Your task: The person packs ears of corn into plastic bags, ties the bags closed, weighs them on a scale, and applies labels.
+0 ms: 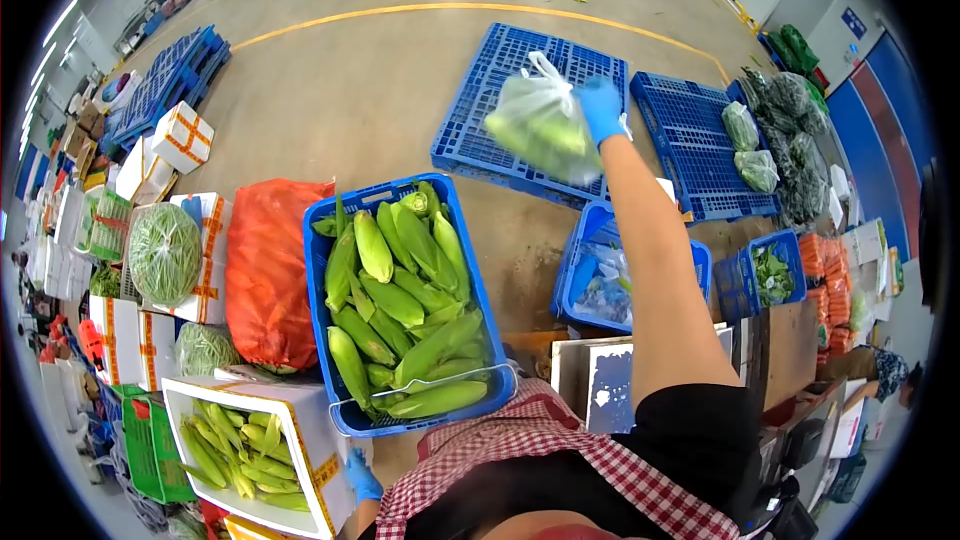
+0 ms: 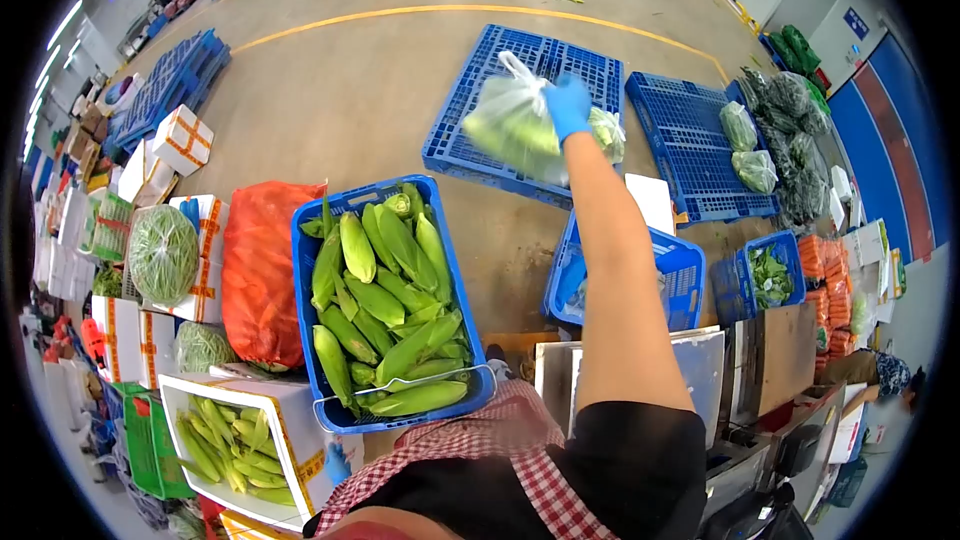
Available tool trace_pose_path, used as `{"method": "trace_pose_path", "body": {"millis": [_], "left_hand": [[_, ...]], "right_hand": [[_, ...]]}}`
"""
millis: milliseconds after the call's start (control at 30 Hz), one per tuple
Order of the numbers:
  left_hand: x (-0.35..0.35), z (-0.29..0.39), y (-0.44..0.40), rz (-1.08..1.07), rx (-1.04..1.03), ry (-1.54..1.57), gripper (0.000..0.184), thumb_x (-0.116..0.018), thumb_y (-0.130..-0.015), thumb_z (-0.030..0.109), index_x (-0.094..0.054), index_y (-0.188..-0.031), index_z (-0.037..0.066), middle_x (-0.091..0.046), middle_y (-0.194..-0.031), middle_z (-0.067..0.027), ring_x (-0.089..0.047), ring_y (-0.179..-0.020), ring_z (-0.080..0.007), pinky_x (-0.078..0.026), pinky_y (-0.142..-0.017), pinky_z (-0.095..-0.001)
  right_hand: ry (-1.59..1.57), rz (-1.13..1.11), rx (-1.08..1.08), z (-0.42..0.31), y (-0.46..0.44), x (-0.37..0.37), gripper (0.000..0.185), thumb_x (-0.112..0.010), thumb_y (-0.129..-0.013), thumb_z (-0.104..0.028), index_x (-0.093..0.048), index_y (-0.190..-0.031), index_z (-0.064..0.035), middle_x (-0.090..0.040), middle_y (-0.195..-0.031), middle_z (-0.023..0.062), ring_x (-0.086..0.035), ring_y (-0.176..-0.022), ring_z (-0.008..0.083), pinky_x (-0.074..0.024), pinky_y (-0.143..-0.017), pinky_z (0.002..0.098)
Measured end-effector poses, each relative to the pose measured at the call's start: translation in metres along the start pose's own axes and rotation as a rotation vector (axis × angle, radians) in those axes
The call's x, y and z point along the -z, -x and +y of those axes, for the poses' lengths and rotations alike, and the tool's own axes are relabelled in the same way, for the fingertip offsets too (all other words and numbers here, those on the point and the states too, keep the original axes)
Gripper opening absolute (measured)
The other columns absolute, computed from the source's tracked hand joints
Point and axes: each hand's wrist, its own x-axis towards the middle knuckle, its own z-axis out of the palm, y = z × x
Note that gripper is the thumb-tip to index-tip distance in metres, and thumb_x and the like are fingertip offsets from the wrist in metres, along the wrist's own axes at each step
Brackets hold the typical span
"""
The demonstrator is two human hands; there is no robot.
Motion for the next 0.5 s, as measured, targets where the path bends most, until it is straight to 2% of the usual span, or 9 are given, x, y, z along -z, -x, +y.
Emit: {"method": "trace_pose_path", "body": {"millis": [33, 133, 233, 267, 300, 333, 367, 433, 500], "left_hand": [[-0.016, 0.007, 0.005, -0.031, -0.022, -0.054, 0.032, -0.050, -0.087, 0.025, -0.058, -0.105, -0.001, -0.060, -0.094, -0.0049, -0.053, -0.080, -0.0123, -0.040, -0.071, -0.0223], [-0.051, 0.013, -0.012, -0.214, -0.179, -0.165, 0.027, -0.054, -0.085, 0.020, -0.060, -0.100, -0.001, -0.060, -0.090, -0.0035, -0.053, -0.079, -0.0110, -0.041, -0.071, -0.0229], [-0.080, 0.022, -0.035, -0.485, -0.305, -0.258, 0.024, -0.058, -0.083, 0.017, -0.062, -0.093, -0.004, -0.061, -0.085, -0.0045, -0.052, -0.076, -0.0103, -0.042, -0.071, -0.0241], [-0.097, 0.041, -0.019, -0.494, -0.290, -0.264, 0.023, -0.058, -0.082, 0.016, -0.063, -0.091, -0.004, -0.062, -0.084, -0.0040, -0.052, -0.076, -0.0110, -0.042, -0.071, -0.0248], [-0.106, 0.042, -0.027, -0.558, -0.470, -0.328, 0.022, -0.057, -0.082, 0.016, -0.063, -0.089, -0.005, -0.062, -0.084, -0.0046, -0.053, -0.075, -0.0114, -0.042, -0.071, -0.0253], [-0.115, 0.054, -0.022, -0.642, -0.518, -0.404, 0.023, -0.058, -0.082, 0.016, -0.063, -0.089, -0.005, -0.063, -0.084, -0.0057, -0.053, -0.075, -0.0118, -0.042, -0.071, -0.0256], [-0.127, 0.067, -0.019, -0.730, -0.568, -0.477, 0.023, -0.058, -0.081, 0.016, -0.063, -0.088, -0.005, -0.063, -0.083, -0.0068, -0.053, -0.075, -0.0122, -0.042, -0.071, -0.0259], [-0.149, 0.070, -0.030, -0.832, -0.616, -0.566, 0.024, -0.059, -0.081, 0.017, -0.062, -0.089, -0.005, -0.063, -0.081, -0.0096, -0.054, -0.074, -0.0130, -0.043, -0.072, -0.0266], [-0.167, 0.079, -0.027, -0.969, -0.662, -0.687, 0.024, -0.059, -0.080, 0.018, -0.063, -0.089, -0.004, -0.064, -0.079, -0.0109, -0.056, -0.073, -0.0148, -0.044, -0.072, -0.0280]], "right_hand": [[-0.022, 0.207, 0.094, -0.002, -0.012, 0.008, 0.027, -0.068, -0.066, -0.019, -0.062, -0.086, -0.0024, -0.063, -0.076, 0.0126, -0.060, -0.067, 0.0220, -0.0467, -0.063, 0.0335], [-0.310, -0.096, 0.198, -0.029, 0.026, 0.050, 0.019, -0.058, -0.075, -0.011, -0.061, -0.091, -0.0004, -0.063, -0.080, 0.0133, -0.060, -0.072, 0.0195, -0.0470, -0.067, 0.0319], [-0.089, -0.388, 0.143, -0.009, 0.163, 0.080, 0.026, -0.056, -0.080, -0.022, -0.060, -0.095, -0.0014, -0.062, -0.087, 0.0157, -0.061, -0.080, 0.0266, -0.0470, -0.073, 0.0351], [-0.015, -0.378, 0.248, 0.016, 0.223, 0.087, 0.029, -0.056, -0.079, -0.025, -0.060, -0.096, -0.0025, -0.062, -0.089, 0.0162, -0.060, -0.082, 0.0289, -0.0465, -0.075, 0.0371], [-0.026, -0.585, -0.045, 0.027, 0.289, 0.108, 0.029, -0.056, -0.078, -0.025, -0.060, -0.097, -0.0029, -0.062, -0.090, 0.0163, -0.060, -0.082, 0.0285, -0.0465, -0.074, 0.0367], [0.004, -0.606, -0.119, 0.058, 0.362, 0.115, 0.027, -0.056, -0.083, -0.023, -0.059, -0.098, -0.0017, -0.062, -0.090, 0.0122, -0.057, -0.081, 0.0214, -0.0456, -0.075, 0.0343], [-0.161, -0.500, -0.268, 0.090, 0.445, 0.124, 0.025, -0.056, -0.083, -0.023, -0.061, -0.095, -0.0014, -0.061, -0.085, 0.0109, -0.056, -0.078, 0.0180, -0.0456, -0.073, 0.0332], [-0.138, -0.428, -0.677, 0.089, 0.593, 0.165, 0.031, -0.057, -0.081, -0.031, -0.065, -0.077, -0.0006, -0.055, -0.059, 0.0077, -0.048, -0.056, 0.0120, -0.0420, -0.055, 0.0331], [-0.121, -0.263, -1.017, 0.026, 0.695, 0.220, 0.021, -0.058, -0.079, -0.021, -0.065, -0.078, -0.0011, -0.058, -0.061, 0.0051, -0.052, -0.056, 0.0106, -0.0428, -0.054, 0.0290]]}}
